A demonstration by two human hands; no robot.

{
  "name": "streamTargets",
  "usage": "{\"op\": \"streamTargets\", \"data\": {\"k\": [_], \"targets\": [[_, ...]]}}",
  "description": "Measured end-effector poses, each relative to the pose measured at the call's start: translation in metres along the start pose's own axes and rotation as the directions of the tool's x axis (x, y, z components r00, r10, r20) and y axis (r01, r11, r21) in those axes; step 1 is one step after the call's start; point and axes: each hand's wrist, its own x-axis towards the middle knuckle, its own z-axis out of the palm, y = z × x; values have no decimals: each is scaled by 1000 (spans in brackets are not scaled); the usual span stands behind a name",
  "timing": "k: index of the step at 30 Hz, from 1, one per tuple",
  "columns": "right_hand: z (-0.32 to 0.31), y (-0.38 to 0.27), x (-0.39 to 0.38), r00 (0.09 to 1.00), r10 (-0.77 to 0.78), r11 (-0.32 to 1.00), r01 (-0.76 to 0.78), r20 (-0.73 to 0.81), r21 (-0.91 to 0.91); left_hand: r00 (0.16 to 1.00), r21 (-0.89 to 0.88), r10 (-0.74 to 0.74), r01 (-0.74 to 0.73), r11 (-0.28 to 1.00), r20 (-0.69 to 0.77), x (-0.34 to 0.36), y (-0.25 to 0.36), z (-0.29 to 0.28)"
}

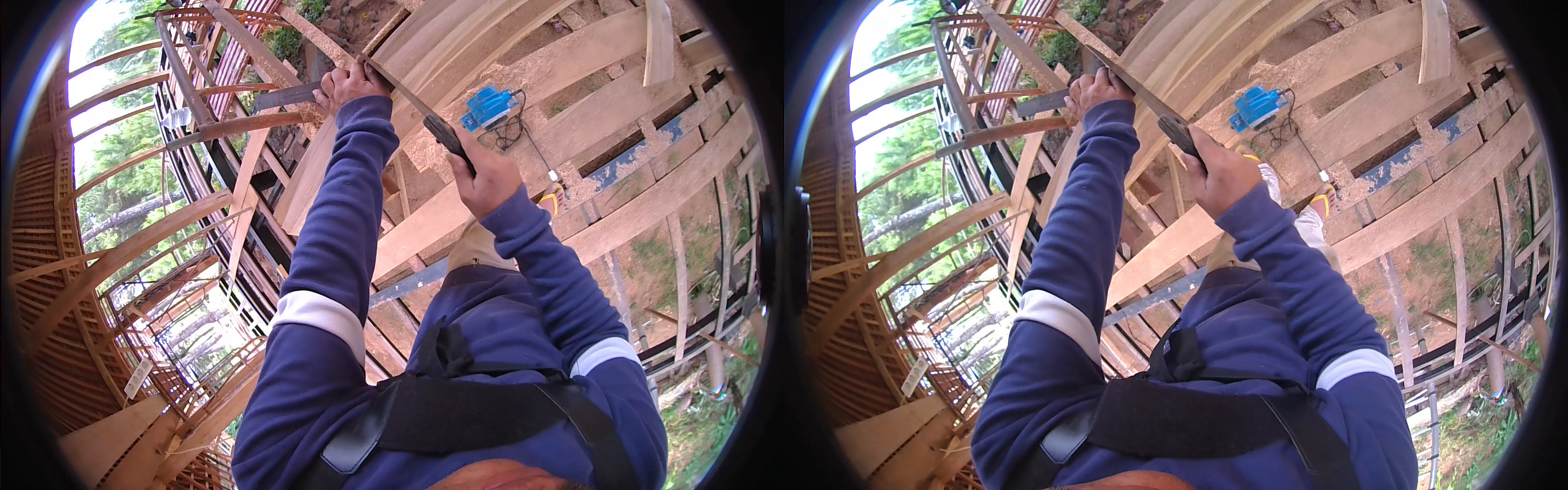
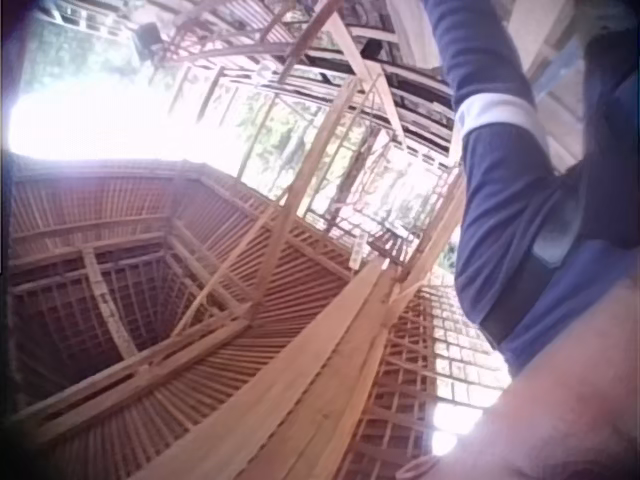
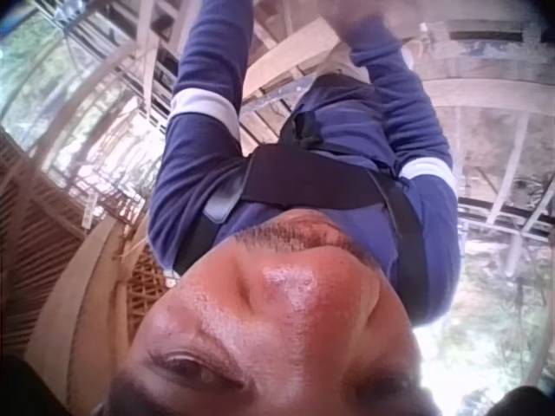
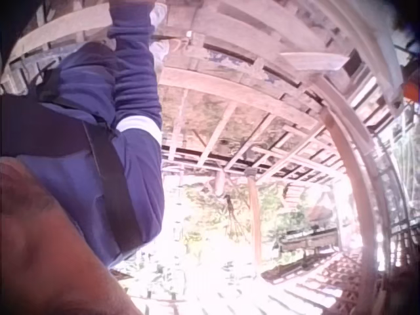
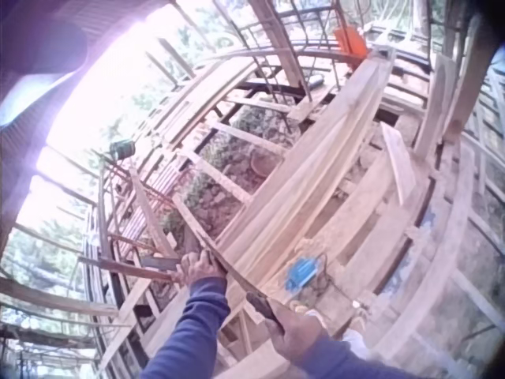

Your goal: The person measures a wooden board with a square, marks a line with a pencil, and then saws the board along the marked line while standing on a wooden frame.

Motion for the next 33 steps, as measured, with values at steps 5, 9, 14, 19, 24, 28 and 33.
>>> {"op": "streamTargets", "data": {"k": [5,9,14,19,24,28,33], "targets": [[-1,1,-7,999,-38,999,39,21,-8,1000,-1,-30,30,1000,-7,-7,-7,-3],[-10,10,-35,990,-115,993,114,-75,-25,999,-71,-30,29,997,-21,-1,-6,-3],[14,-10,22,1000,-3,1000,2,-7,-23,1000,-84,-11,12,996,6,0,-4,-6],[-43,-39,24,968,-78,997,83,-237,9,994,-184,0,19,983,105,0,-14,-18],[-113,-9,6,909,-23,996,-16,-416,-88,991,-523,136,-108,845,17,-11,-44,-8],[-127,-10,-10,869,63,990,-117,-490,-80,967,-626,255,-187,757,20,-9,-52,-9],[-88,-44,3,889,-173,923,-3,-423,-384,964,-677,265,-209,706,-21,4,-72,-1]]}}
